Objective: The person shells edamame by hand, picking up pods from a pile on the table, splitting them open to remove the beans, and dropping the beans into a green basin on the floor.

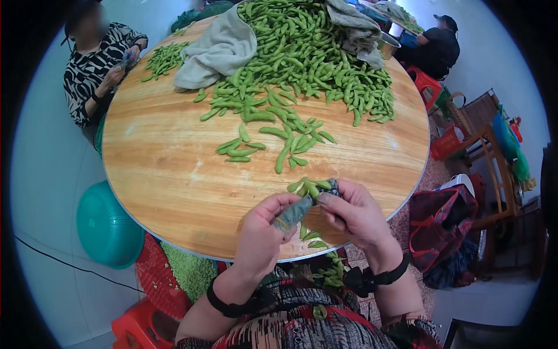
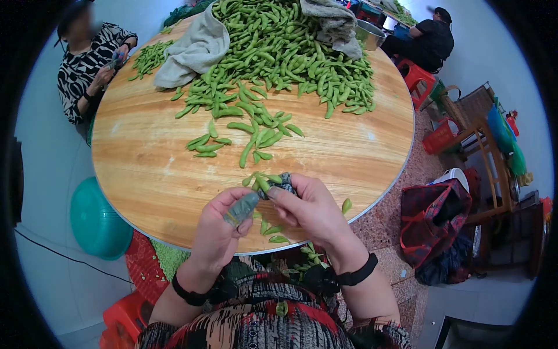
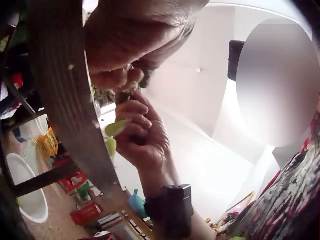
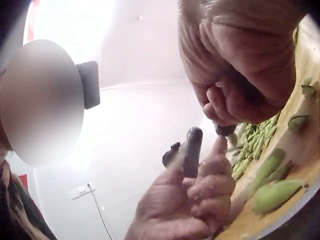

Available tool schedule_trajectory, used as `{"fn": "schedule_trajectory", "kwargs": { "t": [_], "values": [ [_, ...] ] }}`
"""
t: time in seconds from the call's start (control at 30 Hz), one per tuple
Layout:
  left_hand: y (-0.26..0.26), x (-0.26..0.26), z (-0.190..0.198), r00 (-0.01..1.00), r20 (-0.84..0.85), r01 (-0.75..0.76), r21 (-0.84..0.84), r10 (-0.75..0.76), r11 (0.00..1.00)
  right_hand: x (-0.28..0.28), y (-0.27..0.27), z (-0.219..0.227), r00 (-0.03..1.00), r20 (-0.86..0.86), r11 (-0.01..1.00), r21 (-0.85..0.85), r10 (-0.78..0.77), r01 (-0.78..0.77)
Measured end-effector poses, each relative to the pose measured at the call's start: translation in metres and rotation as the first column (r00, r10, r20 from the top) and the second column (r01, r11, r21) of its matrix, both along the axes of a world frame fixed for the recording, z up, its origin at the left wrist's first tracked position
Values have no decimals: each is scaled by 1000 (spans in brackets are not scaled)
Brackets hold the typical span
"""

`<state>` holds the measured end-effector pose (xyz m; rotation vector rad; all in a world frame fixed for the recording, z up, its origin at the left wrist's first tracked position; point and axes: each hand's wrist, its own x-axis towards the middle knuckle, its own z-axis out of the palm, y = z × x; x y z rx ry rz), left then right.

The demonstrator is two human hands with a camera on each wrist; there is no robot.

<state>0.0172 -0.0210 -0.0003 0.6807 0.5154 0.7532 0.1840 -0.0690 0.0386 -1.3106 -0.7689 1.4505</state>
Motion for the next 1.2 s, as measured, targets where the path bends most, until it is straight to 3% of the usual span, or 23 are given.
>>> {"fn": "schedule_trajectory", "kwargs": {
  "t": [0.23,0.33,0.63,0.83,0.9,0.93,0.97,1.0,1.03,1.1,1.13,1.17,1.2],
  "values": [
    [1,-3,-6,992,103,-59,-82,67,995,-14,-10,2,979,125,986,20,163,-167],
    [-1,-3,-6,990,89,-101,-63,106,993,-13,-15,2,981,-17,980,56,193,-191],
    [-6,6,0,973,-43,-221,83,225,972,-10,-17,-3,975,-82,979,26,205,-203],
    [-13,13,0,946,-92,-292,171,311,941,-11,-17,-9,982,16,981,48,186,-187],
    [-11,7,-3,984,-66,-161,100,168,982,-10,-18,-11,980,34,980,38,196,-198],
    [-9,4,-5,983,-67,-163,99,170,982,-9,-18,-11,977,52,978,27,206,-208],
    [-5,0,-8,997,40,-62,15,62,998,-8,-18,-10,977,51,977,26,209,-210],
    [-2,-2,-11,987,156,49,-57,-39,997,-8,-18,-9,973,-115,980,-7,198,-200],
    [1,-4,-14,987,155,48,-60,-38,997,-8,-18,-9,945,-278,980,-42,174,-193],
    [5,-5,-13,940,304,187,-68,-158,980,-8,-18,-12,948,-266,982,-35,172,-187],
    [3,-3,-7,940,304,186,-68,-157,980,-8,-18,-13,953,-255,984,-26,166,-179],
    [-1,0,3,986,130,99,20,-100,995,-10,-18,-12,953,-254,984,-26,167,-179],
    [-4,3,10,999,-40,26,121,-22,992,-14,-19,-12,986,-87,990,-5,143,-144]
  ]
}}
